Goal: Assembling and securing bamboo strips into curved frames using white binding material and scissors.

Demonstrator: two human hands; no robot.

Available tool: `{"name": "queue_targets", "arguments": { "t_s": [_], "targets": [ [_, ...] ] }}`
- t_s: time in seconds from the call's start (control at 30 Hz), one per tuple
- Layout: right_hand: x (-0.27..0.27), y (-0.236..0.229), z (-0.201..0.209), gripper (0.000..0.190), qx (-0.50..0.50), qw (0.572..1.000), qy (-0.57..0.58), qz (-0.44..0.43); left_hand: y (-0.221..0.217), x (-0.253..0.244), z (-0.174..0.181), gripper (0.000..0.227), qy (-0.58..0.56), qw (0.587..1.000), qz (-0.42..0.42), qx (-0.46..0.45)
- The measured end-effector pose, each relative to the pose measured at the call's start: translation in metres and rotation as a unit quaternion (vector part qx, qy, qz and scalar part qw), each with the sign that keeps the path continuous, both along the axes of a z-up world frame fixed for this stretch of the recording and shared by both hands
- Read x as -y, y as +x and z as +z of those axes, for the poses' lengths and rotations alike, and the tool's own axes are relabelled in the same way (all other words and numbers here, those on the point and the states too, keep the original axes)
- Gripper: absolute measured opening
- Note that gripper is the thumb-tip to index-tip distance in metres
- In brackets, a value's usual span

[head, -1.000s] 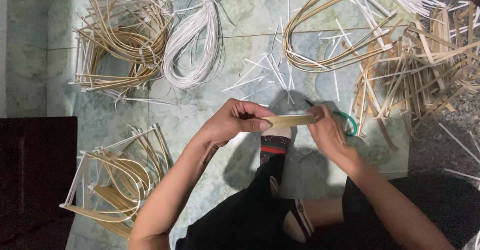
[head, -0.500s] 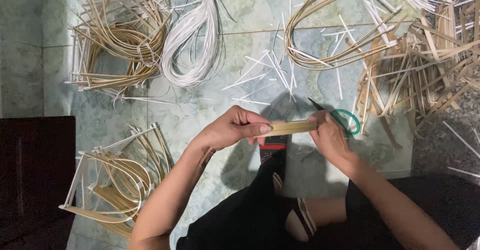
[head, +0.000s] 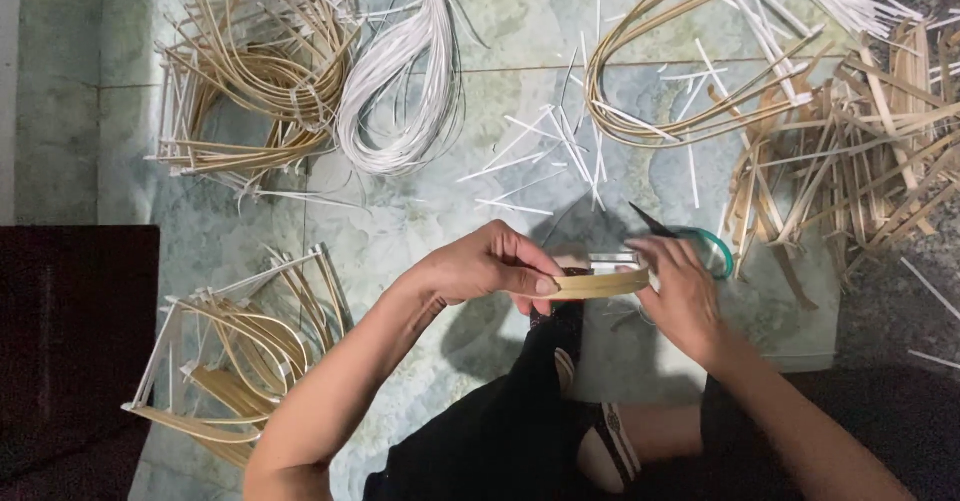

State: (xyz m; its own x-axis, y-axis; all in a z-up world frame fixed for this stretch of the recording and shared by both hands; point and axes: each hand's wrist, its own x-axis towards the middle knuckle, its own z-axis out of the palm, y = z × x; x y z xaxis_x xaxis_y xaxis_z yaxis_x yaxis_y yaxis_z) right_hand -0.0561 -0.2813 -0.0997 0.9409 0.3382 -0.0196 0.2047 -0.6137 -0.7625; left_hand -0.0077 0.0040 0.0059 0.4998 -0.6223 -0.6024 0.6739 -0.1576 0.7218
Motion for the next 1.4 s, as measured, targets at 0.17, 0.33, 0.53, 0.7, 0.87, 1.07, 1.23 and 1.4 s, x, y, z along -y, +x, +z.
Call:
{"name": "queue_targets", "arguments": {
  "t_s": [0.17, 0.33, 0.53, 0.7, 0.87, 1.07, 1.23, 1.4],
  "targets": [
    [-0.006, -0.01, 0.004, 0.056, 0.149, 0.981, 0.125, 0.024, 0.0, 0.005, 0.006, 0.02, 0.006, 1.0, -0.011, -0.015],
    [-0.006, -0.011, 0.027, 0.053, 0.183, 0.968, 0.167, 0.044, -0.003, 0.007, 0.007, 0.022, 0.013, 0.999, -0.026, -0.024],
    [-0.005, -0.007, 0.044, 0.045, 0.188, 0.967, 0.158, 0.065, -0.003, 0.007, 0.007, 0.023, 0.005, 0.999, -0.042, -0.025],
    [-0.002, -0.006, 0.046, 0.041, 0.082, 0.971, 0.217, 0.055, -0.005, 0.013, 0.007, 0.02, 0.055, 0.998, -0.024, -0.021],
    [-0.002, -0.004, 0.043, 0.04, 0.056, 0.971, 0.227, 0.044, -0.009, 0.012, 0.003, 0.02, 0.059, 0.998, -0.01, 0.001],
    [0.002, 0.001, 0.047, 0.041, 0.049, 0.975, 0.208, 0.065, -0.014, 0.01, 0.0, 0.018, 0.063, 0.998, 0.004, 0.021],
    [0.04, 0.029, 0.038, 0.049, 0.047, 0.968, 0.222, 0.107, -0.014, 0.01, 0.0, 0.017, 0.068, 0.997, 0.016, 0.019],
    [0.082, 0.046, 0.014, 0.043, -0.155, 0.978, 0.126, 0.059, -0.013, 0.01, 0.001, 0.016, 0.077, 0.997, 0.026, 0.013]
  ]
}}
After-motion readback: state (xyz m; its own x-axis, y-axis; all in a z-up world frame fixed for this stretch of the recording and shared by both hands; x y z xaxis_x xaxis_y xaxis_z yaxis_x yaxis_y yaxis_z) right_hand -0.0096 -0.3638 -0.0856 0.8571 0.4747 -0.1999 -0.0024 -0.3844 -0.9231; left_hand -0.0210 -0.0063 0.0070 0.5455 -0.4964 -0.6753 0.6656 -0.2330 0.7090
